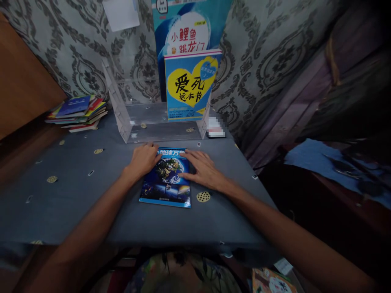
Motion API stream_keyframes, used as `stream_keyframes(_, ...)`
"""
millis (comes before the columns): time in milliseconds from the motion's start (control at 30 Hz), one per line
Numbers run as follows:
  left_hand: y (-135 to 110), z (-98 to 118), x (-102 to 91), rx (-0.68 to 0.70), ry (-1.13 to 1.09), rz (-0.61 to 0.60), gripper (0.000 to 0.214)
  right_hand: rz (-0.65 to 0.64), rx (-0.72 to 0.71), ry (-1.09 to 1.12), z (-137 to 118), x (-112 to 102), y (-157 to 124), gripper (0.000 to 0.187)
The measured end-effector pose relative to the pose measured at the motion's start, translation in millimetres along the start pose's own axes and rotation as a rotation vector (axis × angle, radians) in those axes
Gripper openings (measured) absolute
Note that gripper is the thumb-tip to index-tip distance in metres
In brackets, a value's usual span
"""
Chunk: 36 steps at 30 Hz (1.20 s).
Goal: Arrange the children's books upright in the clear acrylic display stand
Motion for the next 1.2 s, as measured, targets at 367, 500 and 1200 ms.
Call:
stream_keyframes(367, 0, 1, 4.3, 0.034, -0.001, 0.056, 0.032, -0.164, -0.1, 0.069, -9, 13, -17, 0.111)
stream_keyframes(500, 3, 9, 9.9, 0.148, -0.001, 0.068, 0.032, -0.181, -0.098, 0.09, -11, 13, -18, 0.111)
stream_keyframes(1200, 11, 2, 35.0, 0.472, -0.395, 0.186, 0.037, -0.237, -0.077, 0.054, -8, 15, -18, 0.107)
Point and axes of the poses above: each hand's wrist, its own y-axis towards the middle knuckle, its own x-axis out of the palm, z = x × y, the point moved 7 cm from there along y, towards the middle knuckle, and after that the axes turned 2 degrees about x, right-handed, at the moved point
